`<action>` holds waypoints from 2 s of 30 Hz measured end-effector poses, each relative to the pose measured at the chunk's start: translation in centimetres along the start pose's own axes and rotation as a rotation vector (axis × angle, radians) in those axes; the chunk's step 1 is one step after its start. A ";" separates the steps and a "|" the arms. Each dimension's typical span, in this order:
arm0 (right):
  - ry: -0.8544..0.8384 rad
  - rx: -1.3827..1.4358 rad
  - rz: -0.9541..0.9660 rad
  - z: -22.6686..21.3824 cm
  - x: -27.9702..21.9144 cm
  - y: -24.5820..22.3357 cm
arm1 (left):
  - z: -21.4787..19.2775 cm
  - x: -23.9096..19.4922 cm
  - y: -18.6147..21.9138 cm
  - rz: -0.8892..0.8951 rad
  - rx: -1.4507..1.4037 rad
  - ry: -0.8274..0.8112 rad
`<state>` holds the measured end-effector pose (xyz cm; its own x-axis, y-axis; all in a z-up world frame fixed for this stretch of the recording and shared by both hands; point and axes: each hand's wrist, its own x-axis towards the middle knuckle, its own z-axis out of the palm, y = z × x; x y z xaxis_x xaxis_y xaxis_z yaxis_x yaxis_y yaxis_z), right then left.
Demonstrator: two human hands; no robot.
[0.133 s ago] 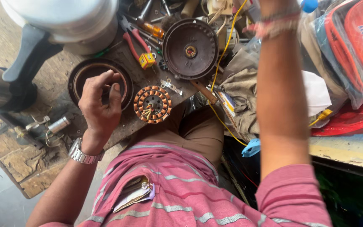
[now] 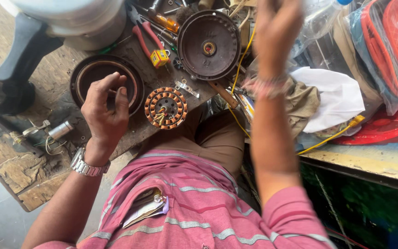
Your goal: The person assembles an electric motor by inserting the rotor into the stator, tapping it into place with a hammer, and securing the housing with screws using a screwdriver. The person also handles small metal washers and aligns the motor components on a cluttered workbench.
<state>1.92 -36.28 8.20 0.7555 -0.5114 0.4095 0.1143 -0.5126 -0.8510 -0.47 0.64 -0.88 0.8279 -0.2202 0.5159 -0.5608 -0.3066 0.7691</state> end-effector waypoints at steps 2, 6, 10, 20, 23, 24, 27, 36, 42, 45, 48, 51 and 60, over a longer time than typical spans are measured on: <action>-0.052 0.067 0.050 2.1 -6.3 3.2 | 0.4 -0.4 0.2 -0.026 -0.023 -0.027; -0.094 0.296 0.481 4.5 -18.8 7.7 | 0.7 -1.4 0.0 -0.153 0.038 -0.318; -0.218 0.275 0.564 4.4 -27.6 9.6 | 1.8 -2.8 -0.7 0.040 0.038 -0.546; -0.181 0.457 0.594 3.3 -30.7 9.4 | 5.8 -3.1 -0.9 0.094 0.010 -0.404; -0.287 0.912 0.782 2.8 -30.5 8.2 | 5.4 -2.8 0.4 0.002 -0.037 -0.393; -0.341 1.112 0.877 2.6 -30.8 7.7 | 5.3 -2.9 1.0 -0.049 -0.053 -0.391; -0.479 1.585 0.982 2.9 -30.8 6.6 | 5.6 -2.6 3.0 -0.150 -0.324 -0.394; -0.537 1.924 0.815 1.9 -30.7 7.4 | 4.2 -1.9 -1.6 0.031 0.240 -0.582; -0.422 2.151 0.829 0.3 -31.6 8.4 | 3.6 -3.7 -7.5 0.212 0.808 -0.528; -0.396 2.104 0.774 -0.2 -31.6 8.9 | 3.0 -3.7 -8.8 0.170 0.724 -0.523; -0.358 2.125 0.784 -0.4 -32.1 9.3 | 1.9 -2.7 -9.3 0.113 0.734 -0.550; -0.363 2.094 0.755 -0.5 -32.2 9.9 | 2.2 -1.9 -8.2 0.108 0.792 -0.589; -0.292 2.034 0.732 -0.7 -32.4 9.8 | 15.5 6.1 -5.4 0.074 0.254 -0.255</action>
<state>-21.86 -25.23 -13.12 0.9977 -0.0314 0.0609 0.0288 0.9987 0.0424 7.44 -13.37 -7.69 0.7733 -0.4646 0.4315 -0.6308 -0.4938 0.5986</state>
